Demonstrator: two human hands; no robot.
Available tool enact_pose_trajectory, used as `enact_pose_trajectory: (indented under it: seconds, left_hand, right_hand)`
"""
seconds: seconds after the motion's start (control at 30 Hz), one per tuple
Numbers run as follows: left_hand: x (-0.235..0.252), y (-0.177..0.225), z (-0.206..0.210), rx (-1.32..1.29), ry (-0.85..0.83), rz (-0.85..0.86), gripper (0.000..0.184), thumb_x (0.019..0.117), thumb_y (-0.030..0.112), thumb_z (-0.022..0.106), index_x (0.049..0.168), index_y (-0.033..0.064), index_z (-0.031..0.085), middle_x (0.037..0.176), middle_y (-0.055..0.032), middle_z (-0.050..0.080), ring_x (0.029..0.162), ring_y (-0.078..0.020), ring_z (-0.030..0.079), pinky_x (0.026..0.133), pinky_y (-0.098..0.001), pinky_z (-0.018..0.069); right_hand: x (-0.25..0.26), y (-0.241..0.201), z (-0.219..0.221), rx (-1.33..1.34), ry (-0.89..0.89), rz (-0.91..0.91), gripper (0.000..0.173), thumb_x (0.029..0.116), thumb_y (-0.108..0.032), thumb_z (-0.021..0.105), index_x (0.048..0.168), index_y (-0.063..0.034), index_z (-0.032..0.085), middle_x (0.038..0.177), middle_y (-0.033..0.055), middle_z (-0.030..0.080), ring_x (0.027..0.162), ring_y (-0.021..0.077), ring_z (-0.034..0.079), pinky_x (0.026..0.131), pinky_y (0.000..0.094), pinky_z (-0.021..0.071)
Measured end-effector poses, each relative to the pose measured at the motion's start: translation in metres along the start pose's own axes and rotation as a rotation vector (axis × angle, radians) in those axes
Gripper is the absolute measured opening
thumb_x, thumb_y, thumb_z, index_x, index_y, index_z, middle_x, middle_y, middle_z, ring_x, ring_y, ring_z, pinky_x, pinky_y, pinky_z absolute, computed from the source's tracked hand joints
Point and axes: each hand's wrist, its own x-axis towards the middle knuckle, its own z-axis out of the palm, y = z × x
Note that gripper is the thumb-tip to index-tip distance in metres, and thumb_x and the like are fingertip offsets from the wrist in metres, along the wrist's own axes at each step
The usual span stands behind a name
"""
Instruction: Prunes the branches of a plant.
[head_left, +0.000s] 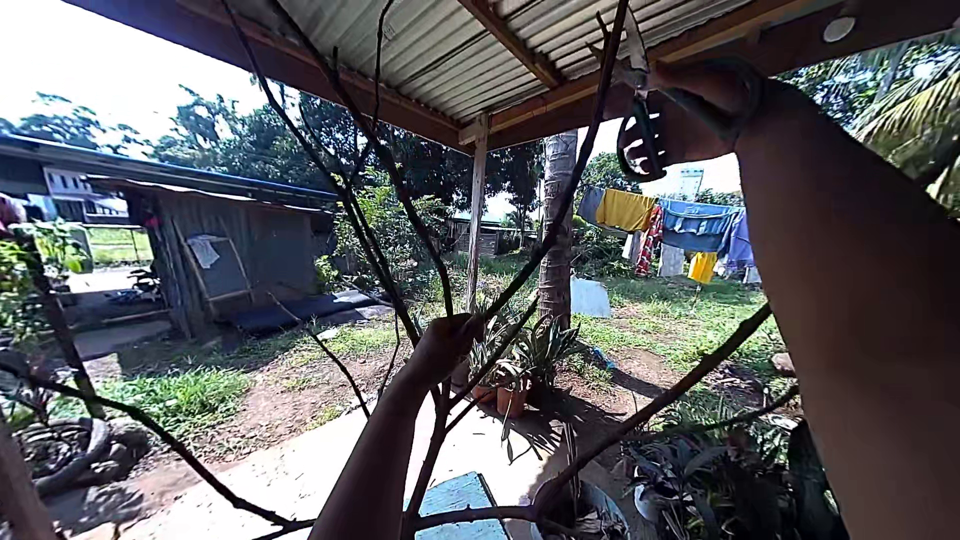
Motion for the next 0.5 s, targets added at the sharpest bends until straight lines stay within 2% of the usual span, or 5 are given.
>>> enact_pose_trajectory:
  seconds: [0.07,0.13,0.27,0.4,0.5]
  left_hand:
    - [-0.004,0.003,0.000,-0.015,-0.032,-0.001,0.033,0.1090,0.022,0.043,0.083,0.0117,0.061,0.055,0.0116,0.043,0.046,0.0012,0.039,0.047,-0.0161,0.0347]
    - [-0.007,0.007,-0.002,-0.036,-0.048,-0.006,0.032,0.1090,0.021,0.043,0.084,0.0131,0.061,0.056,0.0129,0.043,0.046,0.0021,0.039,0.047,-0.0152,0.0349]
    - [-0.015,0.012,-0.005,-0.067,-0.069,-0.029,0.032,0.1084,0.021,0.041,0.084,0.0149,0.061,0.056,0.0144,0.043,0.046,0.0027,0.038,0.046,-0.0150,0.0338]
    - [-0.019,0.015,-0.002,-0.107,-0.099,-0.019,0.033,0.1071,0.019,0.040,0.081,0.0178,0.059,0.056,0.0153,0.043,0.046,0.0034,0.038,0.046,-0.0144,0.0337]
    - [-0.019,0.012,-0.003,-0.126,-0.108,0.008,0.032,0.1069,0.019,0.041,0.082,0.0175,0.061,0.056,0.0158,0.044,0.046,0.0035,0.039,0.046,-0.0146,0.0342]
  right_hand:
    - [-0.007,-0.019,0.009,-0.042,0.035,-0.027,0.058,0.1052,-0.064,0.028,0.120,-0.0225,0.066,0.090,-0.0049,0.068,0.080,0.0111,0.068,0.069,0.0290,0.0580]
    - [-0.014,-0.037,0.013,-0.128,0.052,-0.045,0.059,0.1060,-0.063,0.025,0.121,-0.0219,0.065,0.089,-0.0051,0.066,0.078,0.0107,0.066,0.067,0.0284,0.0574]
    - [-0.022,-0.062,0.011,-0.236,0.092,-0.011,0.056,0.1065,-0.060,0.029,0.116,-0.0216,0.068,0.080,-0.0041,0.064,0.066,0.0091,0.064,0.056,0.0242,0.0547]
    - [-0.029,-0.078,0.013,-0.162,0.045,0.034,0.054,0.1069,-0.058,0.029,0.106,-0.0164,0.065,0.066,-0.0046,0.055,0.051,0.0059,0.056,0.047,0.0195,0.0493]
    - [-0.036,-0.083,0.010,-0.185,-0.022,0.001,0.048,0.1085,-0.047,0.031,0.101,-0.0142,0.065,0.060,-0.0064,0.049,0.044,0.0023,0.049,0.041,0.0160,0.0446]
